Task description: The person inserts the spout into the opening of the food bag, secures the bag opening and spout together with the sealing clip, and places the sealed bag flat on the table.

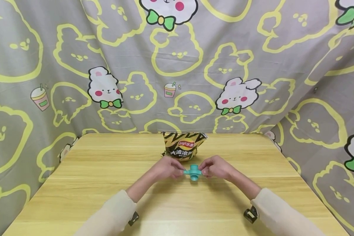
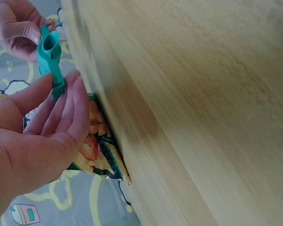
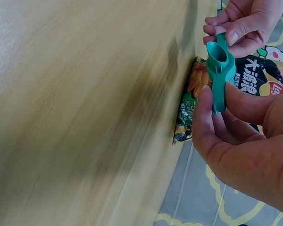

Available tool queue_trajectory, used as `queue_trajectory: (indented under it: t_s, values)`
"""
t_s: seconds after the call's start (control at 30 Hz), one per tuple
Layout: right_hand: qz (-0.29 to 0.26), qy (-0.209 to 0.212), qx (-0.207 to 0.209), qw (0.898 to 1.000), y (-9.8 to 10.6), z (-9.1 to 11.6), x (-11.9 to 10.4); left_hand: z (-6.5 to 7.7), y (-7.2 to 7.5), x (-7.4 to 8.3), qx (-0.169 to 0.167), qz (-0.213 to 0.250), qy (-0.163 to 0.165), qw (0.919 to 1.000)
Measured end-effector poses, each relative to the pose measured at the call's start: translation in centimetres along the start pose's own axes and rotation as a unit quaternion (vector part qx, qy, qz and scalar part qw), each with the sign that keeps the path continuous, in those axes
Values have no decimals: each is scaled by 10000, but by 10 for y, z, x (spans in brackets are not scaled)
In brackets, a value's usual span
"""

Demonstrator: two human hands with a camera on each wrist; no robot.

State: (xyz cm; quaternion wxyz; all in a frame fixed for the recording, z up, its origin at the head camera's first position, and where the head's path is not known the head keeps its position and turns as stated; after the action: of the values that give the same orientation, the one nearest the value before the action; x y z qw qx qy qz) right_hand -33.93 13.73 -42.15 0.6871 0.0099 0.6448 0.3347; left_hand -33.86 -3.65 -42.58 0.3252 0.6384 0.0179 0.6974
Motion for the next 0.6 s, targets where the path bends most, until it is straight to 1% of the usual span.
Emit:
queue_trajectory:
  t_s: [0.17, 0.27, 0.37, 0.5, 0.6]
  values:
    - [-79, 25, -70, 9999, -2, -1, -2, 1, 5, 0, 146, 202, 30, 9997]
    - [-99, 9, -86, 9999, -2, -1, -2, 1, 7, 1, 190, 354, 34, 9992]
    - [-84, -24, -86, 9999, -2, -1, -3, 1, 9, 2, 219, 411, 26, 9989]
    - [220, -45, -8, 9997, -1, -2, -5, 1, 11, 3, 266, 442, 25, 9987]
    - [558, -52, 106, 9984, 2, -2, -8, 1, 12, 6, 306, 419, -10, 9987]
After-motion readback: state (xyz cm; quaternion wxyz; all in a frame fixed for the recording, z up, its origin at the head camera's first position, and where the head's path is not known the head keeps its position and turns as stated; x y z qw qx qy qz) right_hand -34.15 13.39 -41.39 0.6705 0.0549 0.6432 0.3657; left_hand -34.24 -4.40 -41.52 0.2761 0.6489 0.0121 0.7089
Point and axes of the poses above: each hand's wrist, its own z-axis away from the middle knuckle, its own y-axis out of the back of the hand, x = y × z, the point moved 10 cm from there along -z, towards the middle knuckle, and after that the axes turned 1 degree about y, right-handed, at the moved point
